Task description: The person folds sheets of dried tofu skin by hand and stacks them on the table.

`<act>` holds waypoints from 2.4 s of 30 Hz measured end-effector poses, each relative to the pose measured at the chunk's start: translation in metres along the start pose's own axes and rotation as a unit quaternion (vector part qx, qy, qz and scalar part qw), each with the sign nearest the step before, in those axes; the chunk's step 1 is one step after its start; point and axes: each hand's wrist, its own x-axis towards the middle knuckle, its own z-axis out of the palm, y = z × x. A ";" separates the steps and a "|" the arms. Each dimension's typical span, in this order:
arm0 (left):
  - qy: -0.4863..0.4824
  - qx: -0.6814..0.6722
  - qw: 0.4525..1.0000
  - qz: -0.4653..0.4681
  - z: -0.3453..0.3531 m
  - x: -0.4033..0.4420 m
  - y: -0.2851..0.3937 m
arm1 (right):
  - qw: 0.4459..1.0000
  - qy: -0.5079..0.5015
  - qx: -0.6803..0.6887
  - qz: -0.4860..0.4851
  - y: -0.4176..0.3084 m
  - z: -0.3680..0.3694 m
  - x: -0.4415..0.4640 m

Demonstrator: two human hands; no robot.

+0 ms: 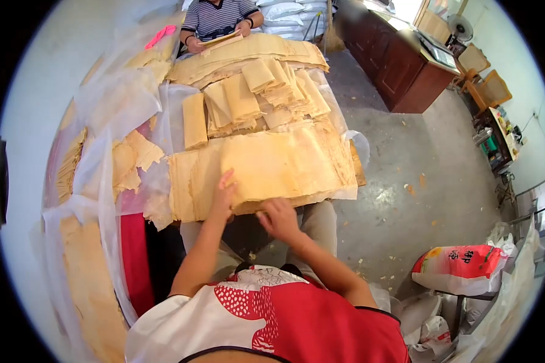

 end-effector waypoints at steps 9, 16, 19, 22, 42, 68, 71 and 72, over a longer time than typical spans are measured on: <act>0.071 0.076 0.994 0.023 -0.096 -0.027 -0.004 | 0.565 0.160 0.733 0.342 0.108 0.046 0.001; 0.091 0.059 0.991 0.076 -0.108 -0.016 -0.028 | 0.671 0.107 0.599 0.423 0.099 0.019 0.076; 0.134 0.080 0.986 0.050 -0.103 -0.020 -0.026 | 0.824 0.236 0.424 0.293 0.073 0.030 0.100; 0.160 0.137 0.972 0.101 -0.095 -0.027 -0.024 | 0.994 0.106 -0.018 -0.032 0.016 0.035 0.105; 0.169 0.227 0.948 0.145 -0.097 -0.013 -0.012 | 0.967 -0.169 -0.087 -0.171 -0.026 0.109 0.068; 0.095 0.712 0.666 0.202 -0.033 0.067 0.007 | 0.934 -0.229 -0.173 -0.210 -0.024 0.109 0.064; 0.106 0.708 0.672 0.188 -0.038 0.066 0.014 | 0.932 -0.212 -0.207 -0.207 -0.026 0.119 0.063; 0.100 0.710 0.675 0.172 -0.042 0.066 0.017 | 0.925 -0.177 -0.252 -0.222 -0.028 0.125 0.063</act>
